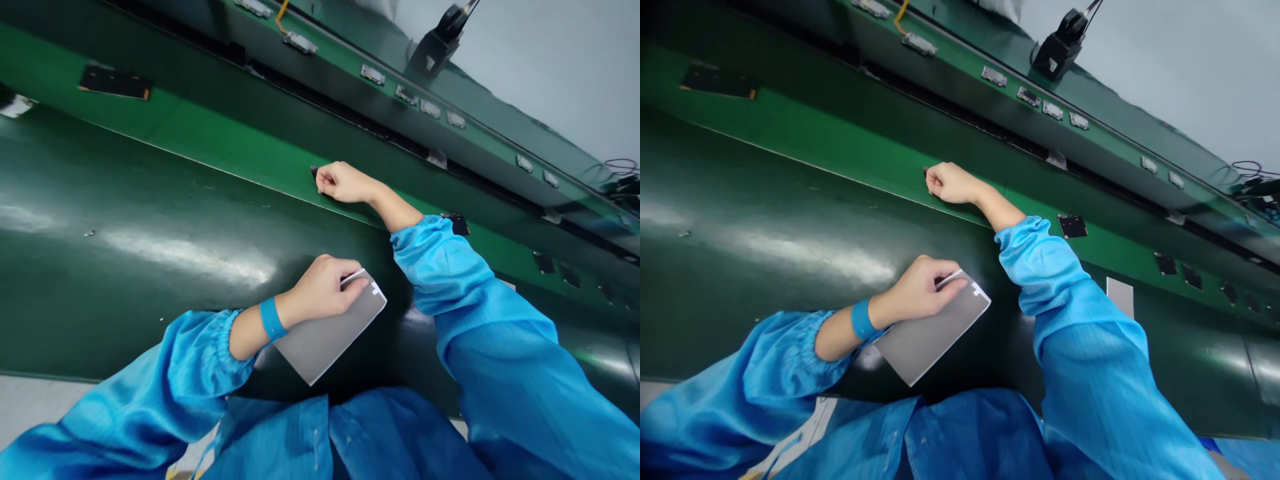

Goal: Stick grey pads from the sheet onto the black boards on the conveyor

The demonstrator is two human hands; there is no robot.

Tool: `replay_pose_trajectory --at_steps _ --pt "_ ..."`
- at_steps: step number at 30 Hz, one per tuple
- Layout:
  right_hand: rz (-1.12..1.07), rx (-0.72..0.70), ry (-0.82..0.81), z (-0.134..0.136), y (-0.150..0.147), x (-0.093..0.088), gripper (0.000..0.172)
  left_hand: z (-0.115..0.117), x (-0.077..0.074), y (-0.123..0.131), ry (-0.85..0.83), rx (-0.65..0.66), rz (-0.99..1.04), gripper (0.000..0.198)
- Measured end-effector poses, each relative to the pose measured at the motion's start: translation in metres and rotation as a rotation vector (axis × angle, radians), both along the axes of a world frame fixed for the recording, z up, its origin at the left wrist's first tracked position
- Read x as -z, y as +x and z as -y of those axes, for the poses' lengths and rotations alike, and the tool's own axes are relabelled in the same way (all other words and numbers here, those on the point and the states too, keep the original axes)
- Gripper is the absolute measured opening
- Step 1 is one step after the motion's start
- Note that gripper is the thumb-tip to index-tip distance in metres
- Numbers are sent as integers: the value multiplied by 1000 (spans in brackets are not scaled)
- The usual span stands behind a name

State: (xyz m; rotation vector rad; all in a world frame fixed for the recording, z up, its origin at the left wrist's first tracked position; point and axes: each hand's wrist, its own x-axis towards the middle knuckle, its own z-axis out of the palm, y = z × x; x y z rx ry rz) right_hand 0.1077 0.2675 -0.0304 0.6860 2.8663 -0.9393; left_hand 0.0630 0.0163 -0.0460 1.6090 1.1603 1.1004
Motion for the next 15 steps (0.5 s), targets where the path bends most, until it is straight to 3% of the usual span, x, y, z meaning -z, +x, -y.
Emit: replay_pose_trajectory --at_steps 15 --pt "47 -56 38 -7 30 -5 16 -2 -3 0 -22 8 13 44"
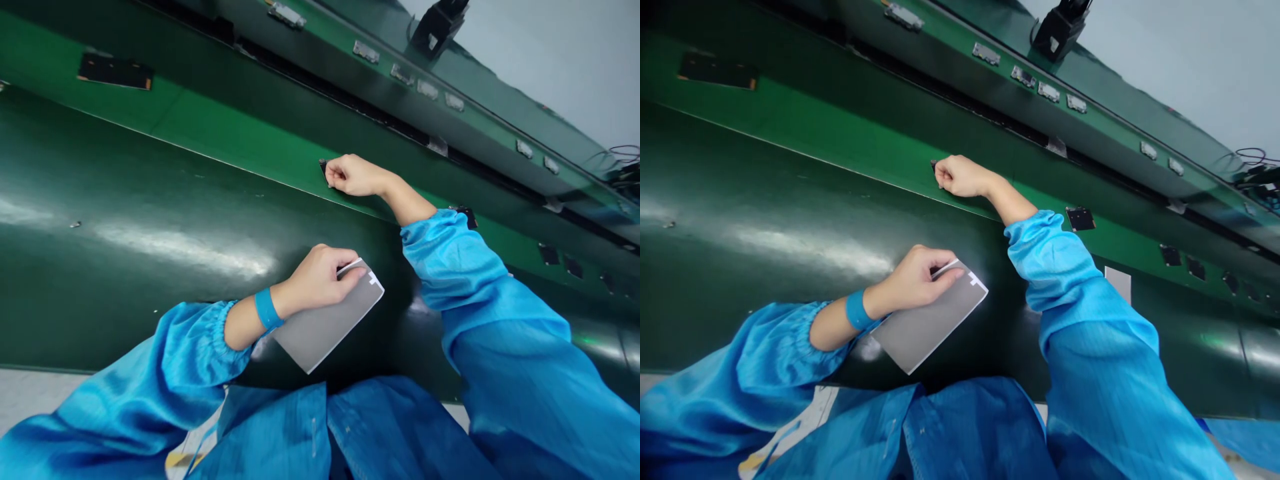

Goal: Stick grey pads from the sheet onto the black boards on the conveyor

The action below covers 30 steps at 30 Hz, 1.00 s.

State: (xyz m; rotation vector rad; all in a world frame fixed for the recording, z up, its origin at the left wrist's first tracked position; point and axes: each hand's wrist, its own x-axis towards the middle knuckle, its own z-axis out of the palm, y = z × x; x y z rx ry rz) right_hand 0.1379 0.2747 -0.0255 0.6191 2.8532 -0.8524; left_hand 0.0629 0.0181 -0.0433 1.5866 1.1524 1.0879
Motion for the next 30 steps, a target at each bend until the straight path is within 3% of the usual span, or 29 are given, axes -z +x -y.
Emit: replay_pose_trajectory --at_steps 9,13,16,19,22,26,30 --pt "42 15 26 1 16 -6 17 -2 2 0 -18 -7 5 41" --pt "99 47 146 7 20 -4 17 -4 1 -4 -42 -26 58 39" --pt "129 198 306 9 25 2 10 -7 3 -9 -89 -81 112 35" --pt "5 386 386 18 37 4 20 -13 5 -15 -152 -183 156 34" --pt "-189 407 201 48 56 -2 12 -17 5 -21 -183 -276 177 35" --pt "-363 336 -128 109 79 -10 17 -19 1 -24 -177 -337 152 33" --pt "-447 375 -104 145 84 -9 10 -19 -1 -24 -156 -368 113 37"
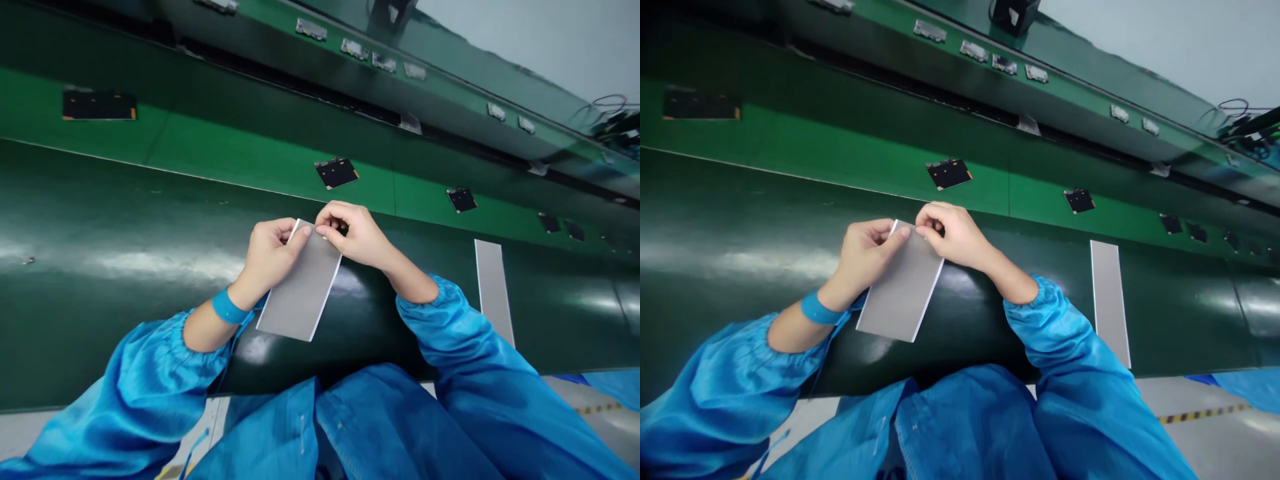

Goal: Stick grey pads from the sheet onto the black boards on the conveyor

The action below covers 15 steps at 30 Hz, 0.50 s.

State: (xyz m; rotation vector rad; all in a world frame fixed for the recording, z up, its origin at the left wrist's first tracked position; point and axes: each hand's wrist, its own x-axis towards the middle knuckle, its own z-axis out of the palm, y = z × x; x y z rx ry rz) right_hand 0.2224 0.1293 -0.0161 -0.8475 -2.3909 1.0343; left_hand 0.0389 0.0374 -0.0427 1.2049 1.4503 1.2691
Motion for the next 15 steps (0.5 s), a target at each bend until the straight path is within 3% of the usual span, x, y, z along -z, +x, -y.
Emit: replay_pose_trajectory --at_steps 10,15 --pt "-36 45 267 11 -3 20 14 -1 5 0 -13 16 -55 40" --pt "-279 148 90 12 -6 29 12 1 3 2 -30 5 -57 40"
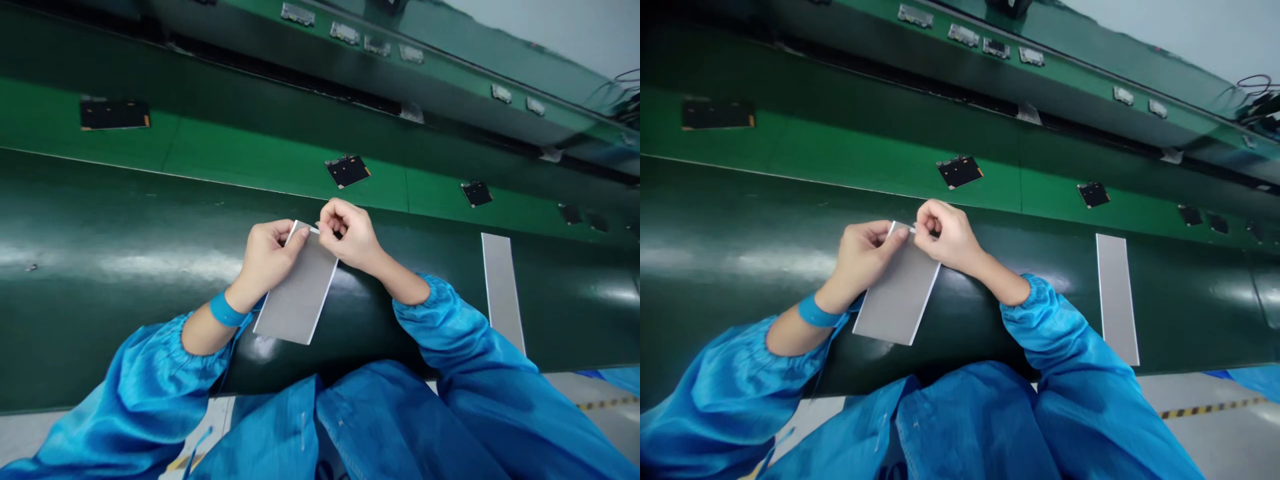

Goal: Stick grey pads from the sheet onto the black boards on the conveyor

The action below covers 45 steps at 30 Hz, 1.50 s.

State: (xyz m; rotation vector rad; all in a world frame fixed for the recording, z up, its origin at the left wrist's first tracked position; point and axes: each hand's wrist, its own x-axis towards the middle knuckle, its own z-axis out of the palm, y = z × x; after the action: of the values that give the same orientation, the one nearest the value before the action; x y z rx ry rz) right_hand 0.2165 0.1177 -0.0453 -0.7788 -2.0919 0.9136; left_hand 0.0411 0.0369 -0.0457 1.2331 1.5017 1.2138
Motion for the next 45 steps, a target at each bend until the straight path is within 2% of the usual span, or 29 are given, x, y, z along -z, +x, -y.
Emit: replay_pose_trajectory --at_steps 2,5,7,9,15,17,19,22,25,29,33,36,39,42,45 --pt "-45 24 -74 -1 -1 0 11 0 -1 1 -5 0 11 40" --pt "-30 -28 -80 -1 -1 -1 4 0 -1 1 -1 8 11 40" --pt "-16 -60 -55 0 -1 1 11 0 -1 1 0 12 11 39" --pt "3 -59 3 1 -1 4 15 0 0 0 -2 14 20 38" --pt "17 -69 342 8 -3 9 13 -1 2 0 0 30 71 42" --pt "-27 -46 268 8 -4 10 12 -1 2 0 -1 36 78 42" --pt "-96 7 70 4 -5 10 12 0 2 0 1 46 81 39" --pt "-143 35 -186 -15 -9 10 20 3 0 3 47 65 41 36" --pt "-85 -37 -242 -47 -22 5 29 10 -2 10 141 116 -84 39" --pt "-26 -158 -176 -99 -70 -5 33 22 -2 21 316 263 -232 38" --pt "41 -303 -142 -135 -152 -11 37 26 5 26 401 356 -330 35" --pt "114 -381 -138 -145 -218 -7 37 25 8 26 399 409 -437 31" --pt "173 -431 -153 -147 -272 2 35 25 5 25 375 498 -561 26" --pt "201 -434 -188 -145 -307 11 35 27 1 26 375 575 -617 23" --pt "240 -374 -224 -141 -321 13 38 27 -1 27 398 598 -657 24"
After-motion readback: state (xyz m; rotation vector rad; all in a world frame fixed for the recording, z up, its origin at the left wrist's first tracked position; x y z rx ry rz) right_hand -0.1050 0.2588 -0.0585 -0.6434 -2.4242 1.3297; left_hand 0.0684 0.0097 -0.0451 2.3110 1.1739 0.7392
